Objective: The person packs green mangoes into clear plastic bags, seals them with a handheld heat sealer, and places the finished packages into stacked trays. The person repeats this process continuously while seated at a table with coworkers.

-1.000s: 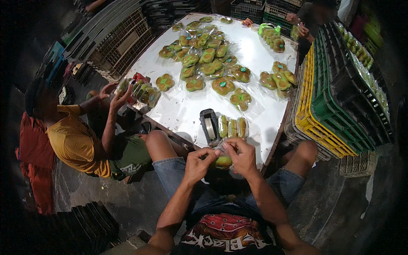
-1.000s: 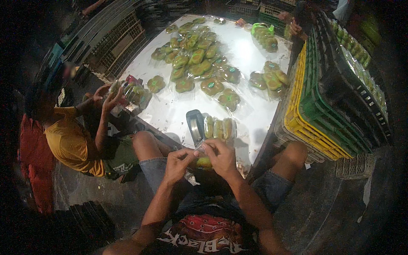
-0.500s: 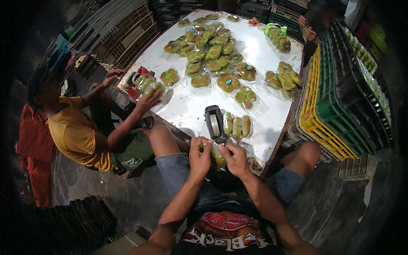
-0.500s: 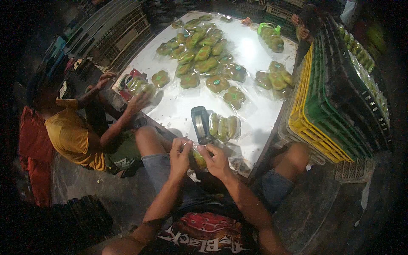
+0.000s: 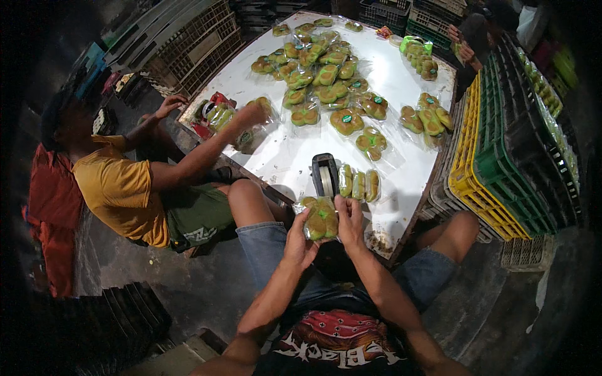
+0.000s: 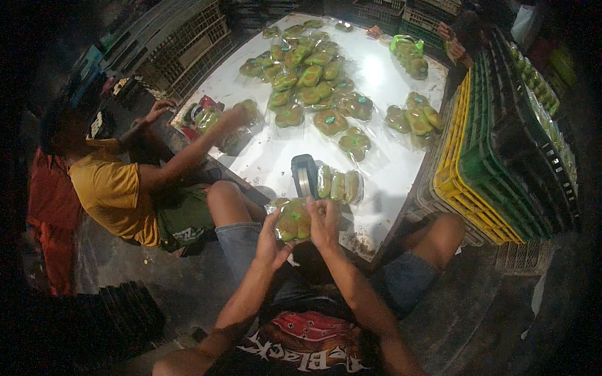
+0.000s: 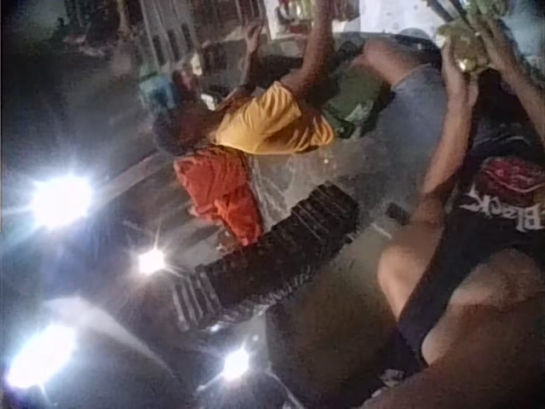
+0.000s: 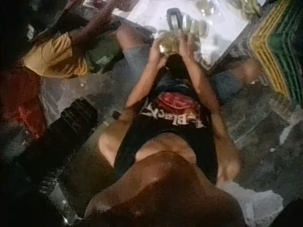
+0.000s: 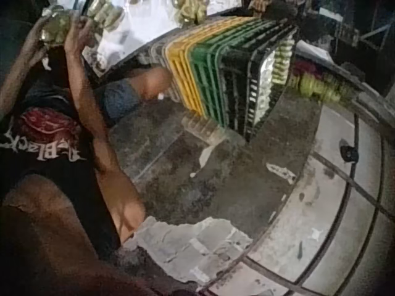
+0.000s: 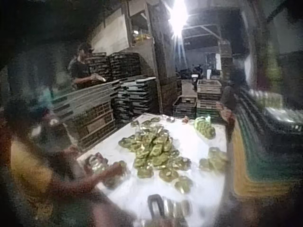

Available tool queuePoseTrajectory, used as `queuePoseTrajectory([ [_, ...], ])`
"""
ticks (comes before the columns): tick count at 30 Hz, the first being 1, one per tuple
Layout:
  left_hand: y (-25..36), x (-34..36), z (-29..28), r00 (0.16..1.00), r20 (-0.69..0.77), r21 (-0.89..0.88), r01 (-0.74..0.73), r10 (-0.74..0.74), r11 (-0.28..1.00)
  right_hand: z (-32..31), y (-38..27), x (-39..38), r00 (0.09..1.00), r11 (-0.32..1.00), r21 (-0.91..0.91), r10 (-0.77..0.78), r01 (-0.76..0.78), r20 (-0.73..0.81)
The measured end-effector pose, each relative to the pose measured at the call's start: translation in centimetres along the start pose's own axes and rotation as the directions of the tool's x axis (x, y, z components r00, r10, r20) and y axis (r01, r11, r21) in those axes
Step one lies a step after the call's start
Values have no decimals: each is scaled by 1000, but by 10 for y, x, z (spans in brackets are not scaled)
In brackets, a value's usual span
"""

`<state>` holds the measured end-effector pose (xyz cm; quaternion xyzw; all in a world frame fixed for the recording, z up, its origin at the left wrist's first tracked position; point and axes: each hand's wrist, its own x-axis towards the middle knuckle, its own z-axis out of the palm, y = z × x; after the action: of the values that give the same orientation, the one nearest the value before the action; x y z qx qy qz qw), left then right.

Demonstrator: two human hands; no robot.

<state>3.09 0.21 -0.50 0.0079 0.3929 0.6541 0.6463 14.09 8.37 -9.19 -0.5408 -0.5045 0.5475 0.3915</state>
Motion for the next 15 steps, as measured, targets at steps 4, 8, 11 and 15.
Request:
queuePoseTrajectory([
  [4,7,7,-16,992,-59,131,-103,111,986,9,12,17,998,989,-141,28,-36,-59],
  [8,21,-1,-14,992,-30,104,-118,122,988,-5,-2,4,935,909,-225,-325,350,143],
  [11,23,0,-21,991,39,163,-129,125,978,-41,-19,1,903,922,-370,58,115,426],
  [15,25,0,-12,994,97,284,-84,58,955,-67,-14,17,896,624,-706,21,335,443],
])
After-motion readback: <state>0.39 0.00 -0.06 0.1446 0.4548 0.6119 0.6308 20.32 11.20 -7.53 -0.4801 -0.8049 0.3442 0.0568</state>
